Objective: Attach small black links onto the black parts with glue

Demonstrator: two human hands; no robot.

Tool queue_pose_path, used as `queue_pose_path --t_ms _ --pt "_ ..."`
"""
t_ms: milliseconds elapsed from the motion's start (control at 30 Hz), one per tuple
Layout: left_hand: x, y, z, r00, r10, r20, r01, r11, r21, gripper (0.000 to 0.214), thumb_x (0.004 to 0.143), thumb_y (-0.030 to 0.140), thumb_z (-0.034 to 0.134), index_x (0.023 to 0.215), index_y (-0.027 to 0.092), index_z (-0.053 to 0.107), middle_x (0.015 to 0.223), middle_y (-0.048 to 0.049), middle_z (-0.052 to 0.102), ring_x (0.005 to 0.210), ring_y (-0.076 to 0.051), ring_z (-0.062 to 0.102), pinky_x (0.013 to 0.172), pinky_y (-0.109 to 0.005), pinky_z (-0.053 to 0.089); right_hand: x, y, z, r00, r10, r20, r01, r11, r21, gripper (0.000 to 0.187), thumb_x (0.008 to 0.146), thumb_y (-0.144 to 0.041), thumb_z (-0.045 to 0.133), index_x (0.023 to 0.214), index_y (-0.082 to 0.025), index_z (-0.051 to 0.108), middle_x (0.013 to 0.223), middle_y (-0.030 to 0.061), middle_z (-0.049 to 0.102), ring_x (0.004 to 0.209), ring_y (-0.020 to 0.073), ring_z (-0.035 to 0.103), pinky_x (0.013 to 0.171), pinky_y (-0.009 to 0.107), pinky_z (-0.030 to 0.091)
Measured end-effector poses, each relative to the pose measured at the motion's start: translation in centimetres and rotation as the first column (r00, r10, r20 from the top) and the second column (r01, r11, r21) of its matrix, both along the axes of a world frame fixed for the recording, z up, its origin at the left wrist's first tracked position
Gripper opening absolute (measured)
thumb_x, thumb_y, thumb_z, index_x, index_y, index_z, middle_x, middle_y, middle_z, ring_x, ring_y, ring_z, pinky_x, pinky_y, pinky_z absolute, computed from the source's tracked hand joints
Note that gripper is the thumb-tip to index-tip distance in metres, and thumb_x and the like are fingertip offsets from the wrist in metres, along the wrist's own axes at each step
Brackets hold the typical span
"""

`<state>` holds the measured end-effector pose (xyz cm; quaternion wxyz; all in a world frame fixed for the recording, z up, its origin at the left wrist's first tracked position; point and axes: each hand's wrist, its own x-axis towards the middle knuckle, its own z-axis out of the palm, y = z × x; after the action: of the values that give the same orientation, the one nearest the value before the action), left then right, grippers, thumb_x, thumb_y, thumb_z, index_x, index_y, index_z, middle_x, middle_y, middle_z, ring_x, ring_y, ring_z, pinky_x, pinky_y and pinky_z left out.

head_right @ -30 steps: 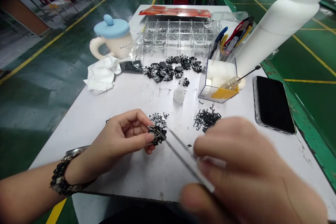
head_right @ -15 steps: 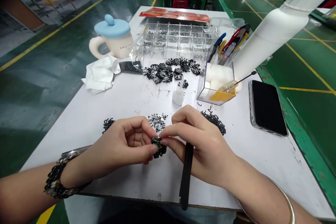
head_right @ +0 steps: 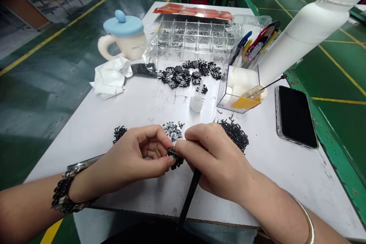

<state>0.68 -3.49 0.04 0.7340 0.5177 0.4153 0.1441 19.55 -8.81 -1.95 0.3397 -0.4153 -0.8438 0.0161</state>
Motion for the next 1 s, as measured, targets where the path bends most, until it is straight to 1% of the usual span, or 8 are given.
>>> queue_pose_path --t_ms 100,233,467,600,700,800,900,1000 --pt "0.0 0.0 0.1 1.000 -0.008 0.013 0.008 1.000 -0.027 0.023 0.061 0.007 0.073 0.073 0.014 0.055 0.060 0.0036 0.060 0.056 -0.006 0.054 0.052 -0.014 0.044 -0.1 -0.1 0.2 1.000 -0.008 0.030 0.008 1.000 0.006 0.013 0.085 -0.007 0.053 0.090 -0.018 0.054 0.071 -0.0005 0.050 0.064 0.0110 0.046 0.063 0.028 0.038" --pt "0.0 -0.2 0.0 1.000 -0.007 0.012 0.007 1.000 -0.020 0.024 0.060 0.004 0.072 0.072 0.014 0.054 0.060 0.0042 0.060 0.056 -0.005 0.053 0.051 -0.012 0.043 -0.2 -0.1 0.6 0.993 0.019 0.114 -0.015 0.999 -0.035 0.016 0.088 -0.006 0.045 0.084 -0.020 0.049 0.060 -0.0016 0.046 0.056 0.0126 0.036 0.058 0.030 0.031" --pt "-0.3 -0.9 -0.8 1.000 0.023 -0.013 -0.018 0.965 0.260 0.015 0.070 0.021 0.069 0.077 0.016 0.056 0.066 0.0033 0.058 0.060 -0.007 0.054 0.056 -0.017 0.047 0.2 -0.4 0.0 0.982 0.036 0.187 -0.049 0.996 0.070 0.016 0.084 -0.004 0.047 0.095 -0.015 0.052 0.067 0.0019 0.048 0.059 0.0141 0.035 0.060 0.033 0.030" --pt "-0.4 -1.1 -0.9 1.000 0.028 -0.013 -0.023 0.952 0.305 0.014 0.071 0.022 0.068 0.079 0.017 0.056 0.069 0.0022 0.059 0.061 -0.008 0.056 0.058 -0.018 0.048 -0.1 -0.6 -0.3 0.977 -0.003 0.213 -0.009 0.998 0.056 0.020 0.083 -0.004 0.048 0.100 -0.012 0.055 0.065 0.0012 0.044 0.059 0.0139 0.039 0.058 0.033 0.031" --pt "-0.4 -1.2 -0.9 0.999 0.031 -0.020 -0.023 0.951 0.307 0.014 0.071 0.022 0.068 0.079 0.017 0.056 0.069 0.0017 0.060 0.062 -0.009 0.056 0.058 -0.019 0.048 -0.5 -0.6 -0.4 0.973 -0.027 0.228 0.013 0.998 0.061 0.022 0.082 -0.002 0.047 0.098 -0.014 0.055 0.061 -0.0001 0.043 0.058 0.0147 0.042 0.056 0.033 0.032" --pt "-0.4 -1.1 -1.0 0.999 0.046 0.001 -0.045 0.960 0.277 0.016 0.071 0.022 0.069 0.079 0.017 0.056 0.069 0.0020 0.059 0.063 -0.009 0.056 0.059 -0.019 0.049 -0.7 -0.5 -0.4 0.981 -0.055 0.188 0.037 0.995 0.096 0.020 0.081 -0.002 0.049 0.095 -0.015 0.055 0.069 0.0021 0.049 0.059 0.0146 0.043 0.057 0.034 0.036" --pt "-0.3 -0.9 -1.0 0.997 0.059 0.055 -0.069 0.977 0.201 0.018 0.069 0.019 0.071 0.079 0.017 0.056 0.070 0.0023 0.060 0.063 -0.008 0.056 0.060 -0.018 0.049 -0.9 -0.5 -0.3 0.995 -0.074 0.071 0.064 0.988 0.139 0.021 0.081 -0.002 0.050 0.099 -0.014 0.054 0.077 0.0046 0.050 0.065 0.0147 0.046 0.060 0.034 0.041" --pt "-0.2 -0.6 -0.8 0.993 0.075 0.091 -0.082 0.993 0.080 0.022 0.064 0.013 0.074 0.078 0.016 0.056 0.066 0.0030 0.061 0.061 -0.008 0.057 0.058 -0.017 0.048 -1.0 -0.4 -0.2 0.996 -0.084 -0.008 0.084 0.992 0.097 0.022 0.082 -0.005 0.052 0.101 -0.015 0.053 0.079 0.0046 0.050 0.069 0.0154 0.048 0.058 0.032 0.044"
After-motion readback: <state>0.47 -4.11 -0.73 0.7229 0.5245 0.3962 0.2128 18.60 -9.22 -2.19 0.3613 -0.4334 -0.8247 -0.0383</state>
